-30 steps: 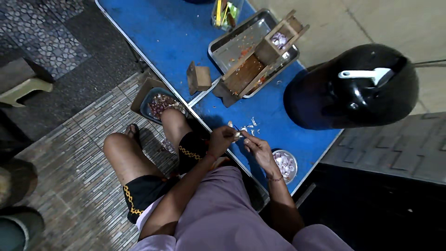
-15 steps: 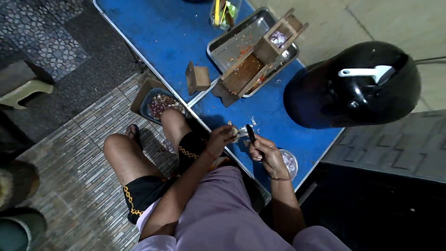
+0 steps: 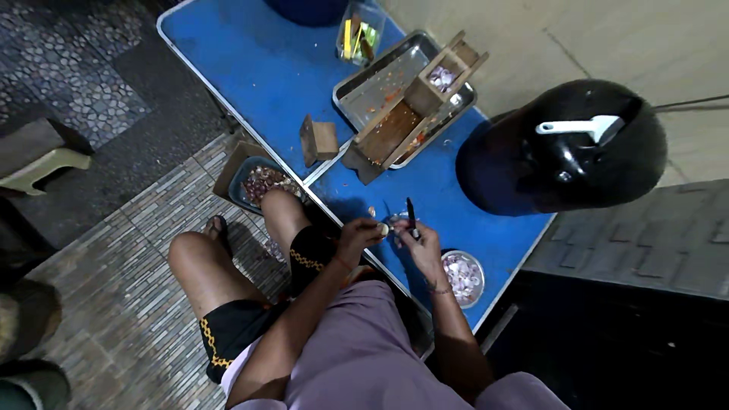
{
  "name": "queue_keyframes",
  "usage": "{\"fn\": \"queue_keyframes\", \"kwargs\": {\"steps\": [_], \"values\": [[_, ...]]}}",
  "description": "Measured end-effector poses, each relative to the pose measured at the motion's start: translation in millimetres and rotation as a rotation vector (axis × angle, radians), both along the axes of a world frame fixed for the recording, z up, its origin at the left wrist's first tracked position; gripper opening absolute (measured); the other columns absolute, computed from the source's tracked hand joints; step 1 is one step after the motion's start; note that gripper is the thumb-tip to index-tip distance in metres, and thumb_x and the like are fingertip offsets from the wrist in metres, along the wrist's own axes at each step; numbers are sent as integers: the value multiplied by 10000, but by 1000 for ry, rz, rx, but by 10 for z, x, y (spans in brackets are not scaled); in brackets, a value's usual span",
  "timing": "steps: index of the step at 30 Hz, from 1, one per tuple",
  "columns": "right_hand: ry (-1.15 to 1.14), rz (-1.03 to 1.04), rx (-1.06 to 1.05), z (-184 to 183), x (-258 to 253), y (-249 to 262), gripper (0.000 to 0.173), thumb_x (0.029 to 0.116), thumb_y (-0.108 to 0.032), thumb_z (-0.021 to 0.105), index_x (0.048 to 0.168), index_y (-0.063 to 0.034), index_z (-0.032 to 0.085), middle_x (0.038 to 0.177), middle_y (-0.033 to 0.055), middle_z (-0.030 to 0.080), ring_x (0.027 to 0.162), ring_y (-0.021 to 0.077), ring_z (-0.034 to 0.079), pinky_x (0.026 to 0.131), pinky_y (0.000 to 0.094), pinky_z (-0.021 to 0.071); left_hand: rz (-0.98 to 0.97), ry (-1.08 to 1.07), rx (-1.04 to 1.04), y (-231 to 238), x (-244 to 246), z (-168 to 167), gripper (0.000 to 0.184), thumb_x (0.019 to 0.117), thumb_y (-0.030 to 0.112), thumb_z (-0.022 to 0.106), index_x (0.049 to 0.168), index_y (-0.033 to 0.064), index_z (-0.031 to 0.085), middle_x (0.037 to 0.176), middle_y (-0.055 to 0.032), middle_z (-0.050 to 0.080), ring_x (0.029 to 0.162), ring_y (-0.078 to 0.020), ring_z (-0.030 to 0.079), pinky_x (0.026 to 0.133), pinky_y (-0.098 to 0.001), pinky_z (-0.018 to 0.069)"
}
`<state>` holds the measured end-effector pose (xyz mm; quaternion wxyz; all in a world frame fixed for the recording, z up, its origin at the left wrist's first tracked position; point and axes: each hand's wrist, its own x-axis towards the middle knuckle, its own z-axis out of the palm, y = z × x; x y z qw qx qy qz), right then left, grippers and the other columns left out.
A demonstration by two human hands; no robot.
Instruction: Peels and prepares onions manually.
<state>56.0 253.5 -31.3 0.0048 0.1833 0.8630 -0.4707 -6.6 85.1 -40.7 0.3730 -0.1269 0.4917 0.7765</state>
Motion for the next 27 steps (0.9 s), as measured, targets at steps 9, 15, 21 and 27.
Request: {"fn": "queue_keyframes", "kwargs": {"steps": [9,15,21,27], "values": [[20,12,-161,155,-204,51,192,931,-45,690,1108,24,719,900,56,733,689,57,660,636,237,568,20,48,-157,19,-19,26,130,987,21,639,1045,-94,654,914,-108,714,779,-109,691,766,-259,587],[338,-93,127,595,-1191,742,247,903,-114,760,1095,32,706,1007,132,720,749,156,661,697,355,576,51,95,-179,-17,-30,-54,149,1036,58,565,1033,-72,637,873,-80,693,751,-97,658,729,-252,564],[302,-189,294,941,-2350,1131,298,953,-179,691,1202,-15,706,1093,165,723,928,254,707,890,464,567,65,101,-196,-69,-48,-13,193,1062,77,513,1096,-77,623,911,-92,688,766,-106,651,739,-265,557],[299,-55,298,822,-1994,947,271,1006,-205,624,1186,-21,709,1087,143,723,841,196,693,795,408,583,91,83,-212,-142,-68,-126,241,1078,117,496,1200,-64,598,986,-106,688,801,-109,658,751,-276,561]]}}
